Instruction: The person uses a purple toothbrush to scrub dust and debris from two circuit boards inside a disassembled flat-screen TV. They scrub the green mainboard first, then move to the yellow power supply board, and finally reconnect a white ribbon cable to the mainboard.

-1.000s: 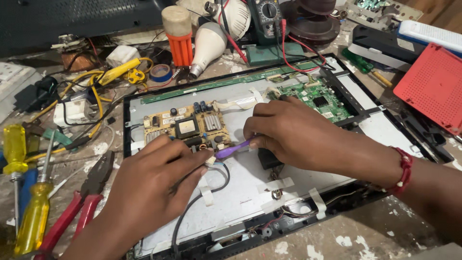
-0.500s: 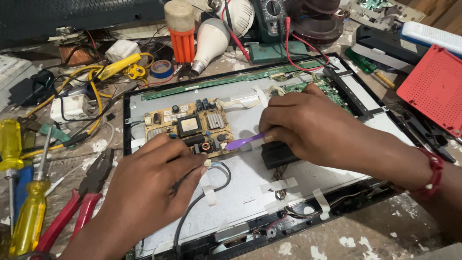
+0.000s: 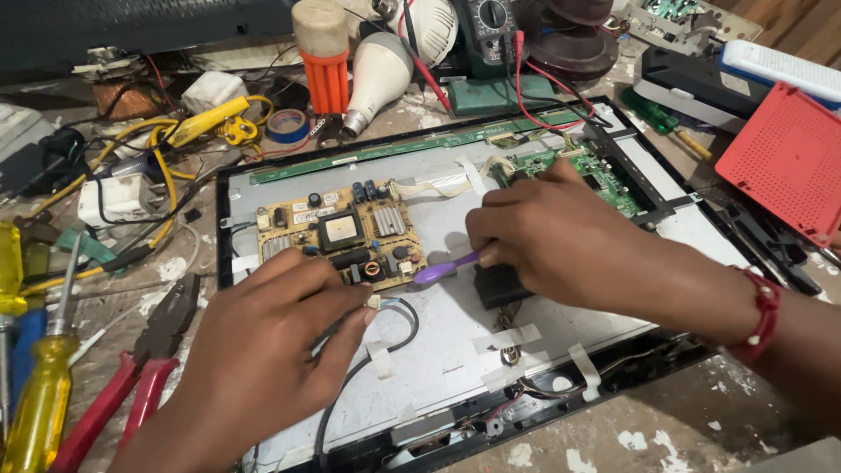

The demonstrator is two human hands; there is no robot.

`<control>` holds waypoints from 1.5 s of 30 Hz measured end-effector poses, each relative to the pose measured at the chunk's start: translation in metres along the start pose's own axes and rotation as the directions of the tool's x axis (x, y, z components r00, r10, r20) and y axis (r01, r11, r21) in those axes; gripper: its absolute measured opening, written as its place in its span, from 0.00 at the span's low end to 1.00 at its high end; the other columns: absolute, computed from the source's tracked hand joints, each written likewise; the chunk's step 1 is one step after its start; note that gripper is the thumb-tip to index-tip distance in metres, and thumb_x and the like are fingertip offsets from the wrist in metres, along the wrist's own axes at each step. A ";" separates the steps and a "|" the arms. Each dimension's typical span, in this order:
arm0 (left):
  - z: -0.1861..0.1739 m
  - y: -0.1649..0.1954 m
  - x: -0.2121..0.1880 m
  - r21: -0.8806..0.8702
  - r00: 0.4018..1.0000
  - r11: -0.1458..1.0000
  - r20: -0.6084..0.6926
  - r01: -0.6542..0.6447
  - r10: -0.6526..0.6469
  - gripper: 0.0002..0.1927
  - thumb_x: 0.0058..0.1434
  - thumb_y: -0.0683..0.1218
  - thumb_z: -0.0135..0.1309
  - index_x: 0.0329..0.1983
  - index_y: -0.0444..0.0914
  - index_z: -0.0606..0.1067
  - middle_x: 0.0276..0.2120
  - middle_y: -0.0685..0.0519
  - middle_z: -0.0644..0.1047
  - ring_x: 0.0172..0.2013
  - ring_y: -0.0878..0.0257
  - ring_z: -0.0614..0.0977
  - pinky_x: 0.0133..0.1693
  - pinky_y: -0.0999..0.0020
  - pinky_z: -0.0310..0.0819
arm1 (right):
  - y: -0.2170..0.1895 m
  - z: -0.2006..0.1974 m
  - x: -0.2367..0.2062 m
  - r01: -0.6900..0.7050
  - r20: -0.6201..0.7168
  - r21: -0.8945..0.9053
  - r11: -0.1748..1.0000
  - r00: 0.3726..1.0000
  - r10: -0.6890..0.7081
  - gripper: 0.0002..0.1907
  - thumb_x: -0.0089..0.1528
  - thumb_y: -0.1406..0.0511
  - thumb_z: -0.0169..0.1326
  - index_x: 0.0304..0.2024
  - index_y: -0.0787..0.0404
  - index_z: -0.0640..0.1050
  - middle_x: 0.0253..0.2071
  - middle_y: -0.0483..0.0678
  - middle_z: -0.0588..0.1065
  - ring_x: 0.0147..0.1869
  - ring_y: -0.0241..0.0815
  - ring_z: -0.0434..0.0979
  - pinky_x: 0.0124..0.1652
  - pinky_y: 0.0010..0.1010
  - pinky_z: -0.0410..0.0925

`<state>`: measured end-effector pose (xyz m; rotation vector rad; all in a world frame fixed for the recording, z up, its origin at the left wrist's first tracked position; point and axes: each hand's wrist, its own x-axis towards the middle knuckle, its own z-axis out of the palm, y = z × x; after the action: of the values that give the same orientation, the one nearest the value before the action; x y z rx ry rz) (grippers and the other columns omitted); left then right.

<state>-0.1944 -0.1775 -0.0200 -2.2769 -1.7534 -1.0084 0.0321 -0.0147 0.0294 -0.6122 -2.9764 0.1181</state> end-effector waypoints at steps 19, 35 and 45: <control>0.000 0.001 0.001 0.073 1.000 0.997 0.024 0.006 -0.007 0.08 0.55 0.46 0.62 0.36 0.38 0.84 0.26 0.53 0.76 0.33 0.55 0.78 0.31 0.59 0.73 | -0.006 0.000 0.014 -0.018 0.048 -0.023 1.000 0.999 0.019 0.04 0.58 0.67 0.55 0.36 0.53 0.78 0.32 0.43 0.77 0.44 0.46 0.76 0.46 0.45 0.52; 0.002 0.002 0.001 0.055 0.999 0.998 0.026 0.017 -0.018 0.10 0.55 0.46 0.62 0.37 0.37 0.84 0.26 0.53 0.76 0.33 0.55 0.78 0.31 0.59 0.73 | -0.006 -0.001 0.009 -0.043 0.094 -0.018 0.999 0.995 0.044 0.07 0.58 0.68 0.54 0.39 0.54 0.77 0.34 0.47 0.76 0.45 0.51 0.74 0.45 0.46 0.54; 0.002 0.000 0.001 0.052 0.999 0.999 0.044 0.009 -0.012 0.10 0.54 0.46 0.61 0.37 0.37 0.84 0.27 0.53 0.76 0.33 0.54 0.78 0.30 0.58 0.73 | -0.016 0.011 0.015 -0.074 0.145 -0.044 0.996 0.986 0.079 0.10 0.56 0.71 0.53 0.40 0.54 0.76 0.34 0.47 0.75 0.45 0.50 0.76 0.47 0.44 0.55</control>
<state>-0.1934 -0.1757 -0.0211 -2.2784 -1.7887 -0.9099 0.0103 -0.0241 0.0217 -0.7545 -3.1033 0.1162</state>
